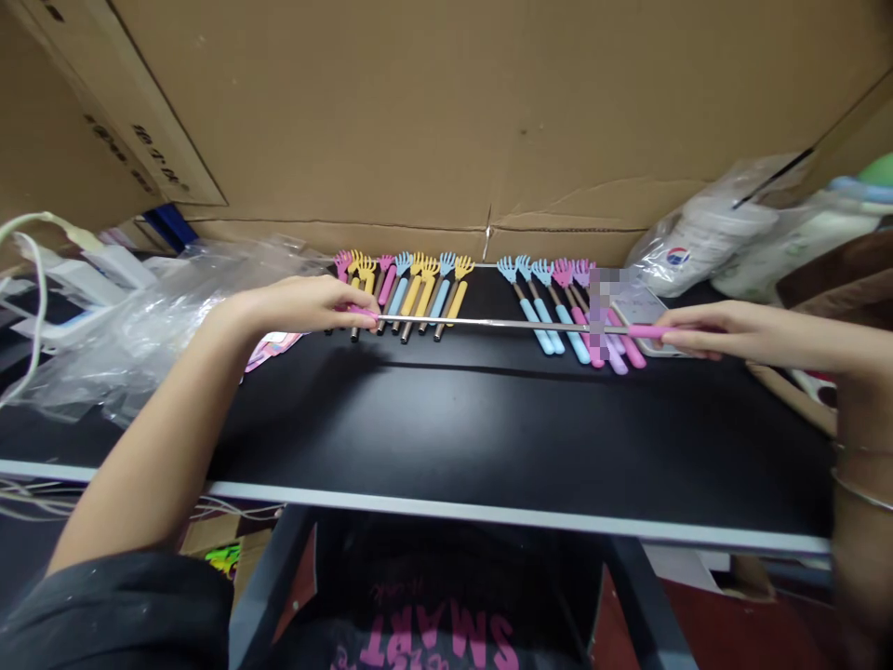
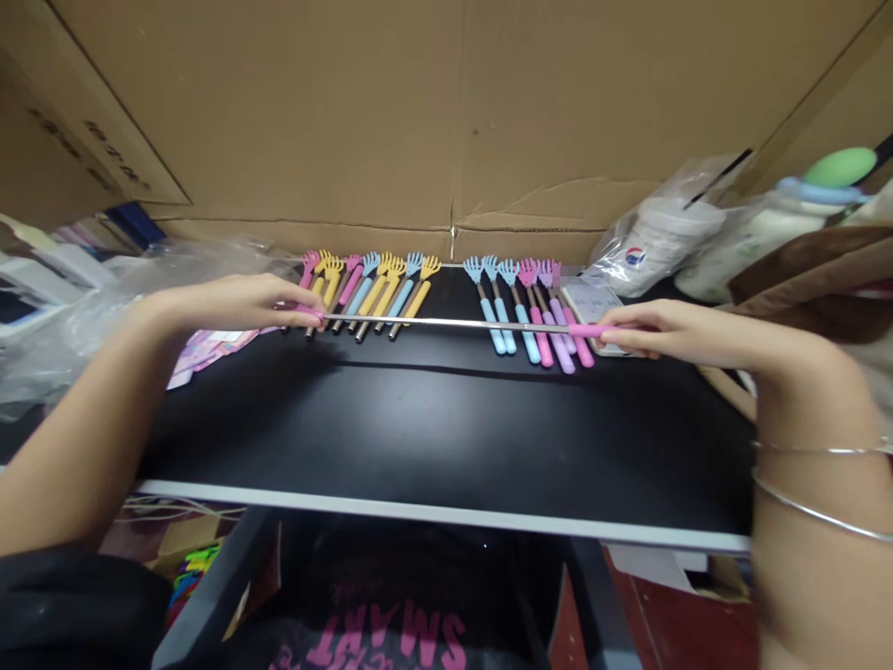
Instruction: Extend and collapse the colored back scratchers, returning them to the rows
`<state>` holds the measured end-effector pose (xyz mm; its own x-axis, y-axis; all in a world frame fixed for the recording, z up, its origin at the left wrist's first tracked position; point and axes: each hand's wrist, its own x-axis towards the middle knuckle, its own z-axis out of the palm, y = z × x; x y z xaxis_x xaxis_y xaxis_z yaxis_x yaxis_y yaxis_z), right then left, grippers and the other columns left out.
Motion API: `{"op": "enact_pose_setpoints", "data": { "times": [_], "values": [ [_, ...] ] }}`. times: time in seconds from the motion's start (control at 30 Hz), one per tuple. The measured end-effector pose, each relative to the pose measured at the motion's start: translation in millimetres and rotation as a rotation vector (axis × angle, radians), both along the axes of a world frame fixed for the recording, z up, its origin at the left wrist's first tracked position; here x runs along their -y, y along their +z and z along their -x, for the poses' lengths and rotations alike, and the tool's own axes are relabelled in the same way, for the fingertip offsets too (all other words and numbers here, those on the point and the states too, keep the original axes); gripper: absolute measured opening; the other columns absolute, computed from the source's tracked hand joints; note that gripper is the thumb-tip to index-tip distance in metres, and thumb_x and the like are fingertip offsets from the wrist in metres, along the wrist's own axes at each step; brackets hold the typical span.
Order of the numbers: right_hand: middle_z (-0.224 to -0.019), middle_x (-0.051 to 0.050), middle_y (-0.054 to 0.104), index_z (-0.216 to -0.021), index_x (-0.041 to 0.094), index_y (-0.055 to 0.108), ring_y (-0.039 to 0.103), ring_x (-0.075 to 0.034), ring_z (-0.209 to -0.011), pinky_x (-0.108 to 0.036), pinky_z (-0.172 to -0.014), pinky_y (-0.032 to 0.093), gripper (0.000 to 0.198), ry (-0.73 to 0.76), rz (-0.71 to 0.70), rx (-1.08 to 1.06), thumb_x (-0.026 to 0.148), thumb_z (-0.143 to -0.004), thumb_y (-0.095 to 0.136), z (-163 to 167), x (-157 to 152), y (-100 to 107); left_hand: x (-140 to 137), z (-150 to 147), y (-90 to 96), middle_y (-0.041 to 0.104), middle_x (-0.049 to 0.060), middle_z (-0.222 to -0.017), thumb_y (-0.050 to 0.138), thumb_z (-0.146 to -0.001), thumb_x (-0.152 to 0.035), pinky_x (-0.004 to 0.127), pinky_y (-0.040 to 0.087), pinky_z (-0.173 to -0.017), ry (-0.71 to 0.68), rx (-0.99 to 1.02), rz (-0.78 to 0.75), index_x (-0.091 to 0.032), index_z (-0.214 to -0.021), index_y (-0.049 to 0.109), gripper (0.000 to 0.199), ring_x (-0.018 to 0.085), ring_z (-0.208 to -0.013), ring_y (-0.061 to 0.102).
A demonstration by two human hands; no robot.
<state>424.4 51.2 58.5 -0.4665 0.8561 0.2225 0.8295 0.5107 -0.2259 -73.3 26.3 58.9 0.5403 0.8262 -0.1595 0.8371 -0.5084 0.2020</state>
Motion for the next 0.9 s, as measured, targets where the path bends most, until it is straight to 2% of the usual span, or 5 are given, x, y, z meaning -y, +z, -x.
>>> {"op": "enact_pose_setpoints", "data": {
  "times": [0.1,0.23,0.43,0.6,0.9],
  "values": [
    [-0.071,-0.006,0.066,-0.085,0.020,0.073,0.058,-0.012,-0.062,-0.022,-0.056,0.044,0.049,0.147,0.366,0.097,0.063,-0.088,0.050,3,-5,-4,-1,-4,-5.5,0.067,-0.001,-0.079,0.040,-0.093,-0.056,0.020,0.036,-0.062,0.047,-0.043,-0.099,-0.023,-0.085,0.064,0.041,0.014,-0.072,0.059],
    [-0.071,-0.005,0.062,-0.083,0.019,0.068,0.055,-0.013,-0.064,-0.023,-0.060,0.044,0.052,0.112,0.301,0.118,0.065,-0.090,0.045,4,-12,-12,-4,-3,-10.8,0.066,0.000,-0.077,0.040,-0.094,-0.054,0.020,0.033,-0.058,0.059,-0.060,-0.153,-0.023,-0.083,0.063,0.040,0.014,-0.068,0.058],
    [-0.067,-0.003,0.064,-0.102,0.020,0.072,0.051,-0.012,-0.056,-0.026,-0.056,0.038,0.046,0.059,0.032,0.125,0.058,-0.091,0.048,-3,-14,-8,-7,-2,-12.2,0.065,0.000,-0.072,0.042,-0.093,-0.051,0.020,0.033,-0.056,0.017,0.006,-0.215,-0.022,-0.078,0.063,0.039,0.013,-0.061,0.055],
    [-0.063,-0.002,0.062,-0.104,0.021,0.073,0.048,-0.012,-0.053,-0.027,-0.055,0.035,0.049,0.055,0.010,0.132,0.060,-0.090,0.045,-2,-11,-3,-7,-3,-14.0,0.065,0.000,-0.074,0.041,-0.093,-0.049,0.021,0.033,-0.058,0.004,0.003,-0.183,-0.023,-0.085,0.065,0.036,0.014,-0.066,0.056],
    [-0.055,0.000,0.061,-0.096,0.022,0.071,0.048,-0.013,-0.047,-0.026,-0.052,0.034,0.047,0.085,-0.051,0.095,0.057,-0.095,0.039,57,21,-9,11,-47,-21.3,0.071,0.001,-0.086,0.042,-0.097,-0.047,0.022,0.038,-0.067,-0.057,0.185,-0.256,-0.021,-0.090,0.068,0.037,0.016,-0.076,0.063]
  ]
}}
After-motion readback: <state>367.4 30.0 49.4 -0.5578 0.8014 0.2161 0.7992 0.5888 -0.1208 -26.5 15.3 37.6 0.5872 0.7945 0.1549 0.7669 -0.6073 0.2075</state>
